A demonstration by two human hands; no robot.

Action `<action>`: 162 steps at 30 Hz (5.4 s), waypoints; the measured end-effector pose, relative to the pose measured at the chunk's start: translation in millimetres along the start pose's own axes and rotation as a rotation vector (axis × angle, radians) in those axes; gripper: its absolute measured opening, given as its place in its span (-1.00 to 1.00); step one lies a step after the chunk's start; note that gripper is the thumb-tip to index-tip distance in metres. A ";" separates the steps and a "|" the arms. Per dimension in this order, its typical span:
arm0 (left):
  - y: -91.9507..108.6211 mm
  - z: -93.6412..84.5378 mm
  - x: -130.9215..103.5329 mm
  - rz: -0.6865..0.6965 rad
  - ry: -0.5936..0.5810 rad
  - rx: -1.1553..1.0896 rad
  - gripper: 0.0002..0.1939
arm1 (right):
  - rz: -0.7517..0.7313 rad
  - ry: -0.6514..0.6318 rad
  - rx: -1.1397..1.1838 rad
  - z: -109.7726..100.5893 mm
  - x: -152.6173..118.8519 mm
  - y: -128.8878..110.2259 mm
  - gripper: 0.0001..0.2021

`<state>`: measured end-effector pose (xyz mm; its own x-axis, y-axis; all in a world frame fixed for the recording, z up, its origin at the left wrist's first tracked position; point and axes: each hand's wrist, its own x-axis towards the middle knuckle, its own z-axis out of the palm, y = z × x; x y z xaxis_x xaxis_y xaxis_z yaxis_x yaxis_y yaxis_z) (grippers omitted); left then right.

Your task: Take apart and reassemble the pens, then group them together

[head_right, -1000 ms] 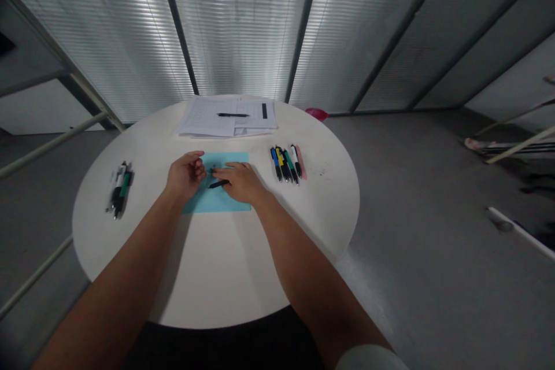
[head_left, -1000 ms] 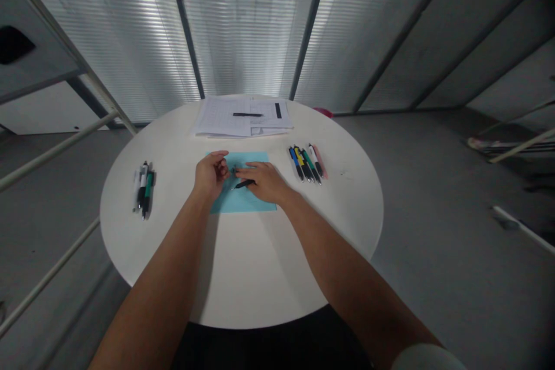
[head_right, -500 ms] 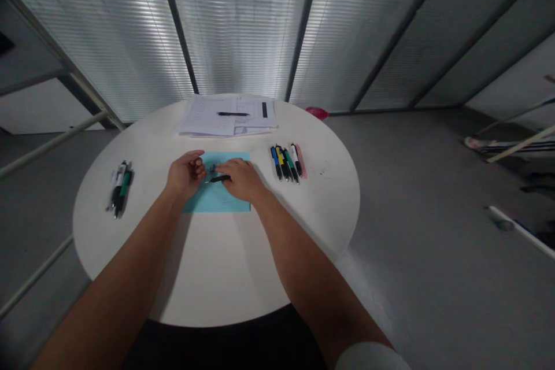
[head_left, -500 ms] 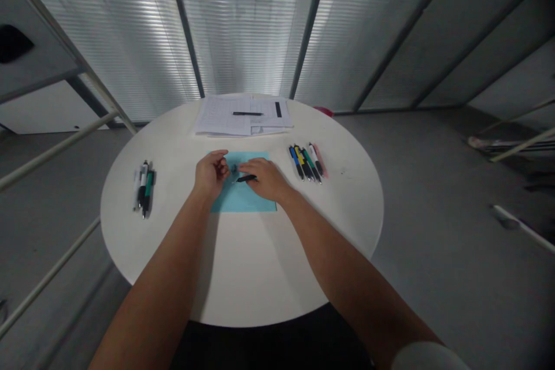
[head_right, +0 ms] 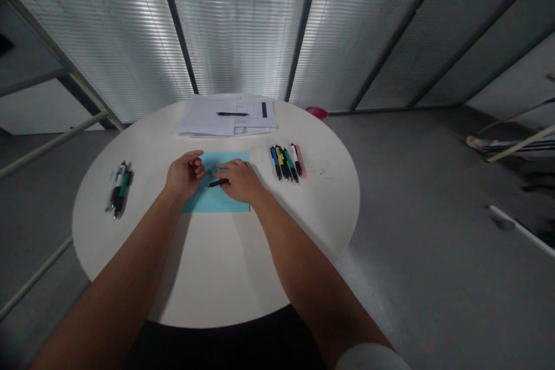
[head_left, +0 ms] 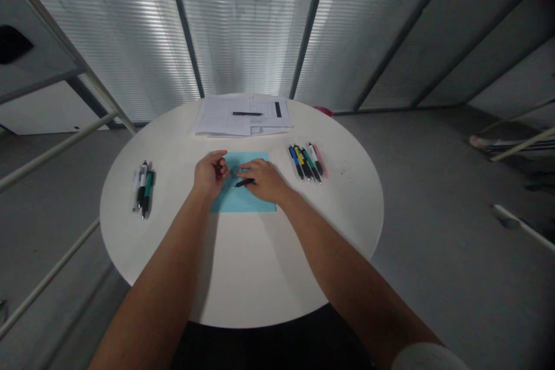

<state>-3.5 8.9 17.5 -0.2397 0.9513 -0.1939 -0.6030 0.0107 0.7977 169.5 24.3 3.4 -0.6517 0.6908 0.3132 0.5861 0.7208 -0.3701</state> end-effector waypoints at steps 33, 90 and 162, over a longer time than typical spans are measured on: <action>-10.8 5.4 -8.7 0.174 -0.216 0.547 -0.81 | 0.105 0.347 0.316 -1.4 6.0 0.2 -0.87; -1.2 2.2 -9.5 0.061 -0.173 0.182 -0.85 | 0.351 0.188 -0.039 -8.8 3.3 -1.9 -0.45; -2.4 5.1 -8.2 0.045 -0.105 0.226 -0.81 | 0.291 0.040 -0.073 -15.6 -3.1 -7.7 -0.44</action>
<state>3.8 2.6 20.0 -0.1750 0.9790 -0.1046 -0.4055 0.0251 0.9138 174.5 17.5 18.9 -0.4322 0.8698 0.2381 0.7797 0.4930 -0.3860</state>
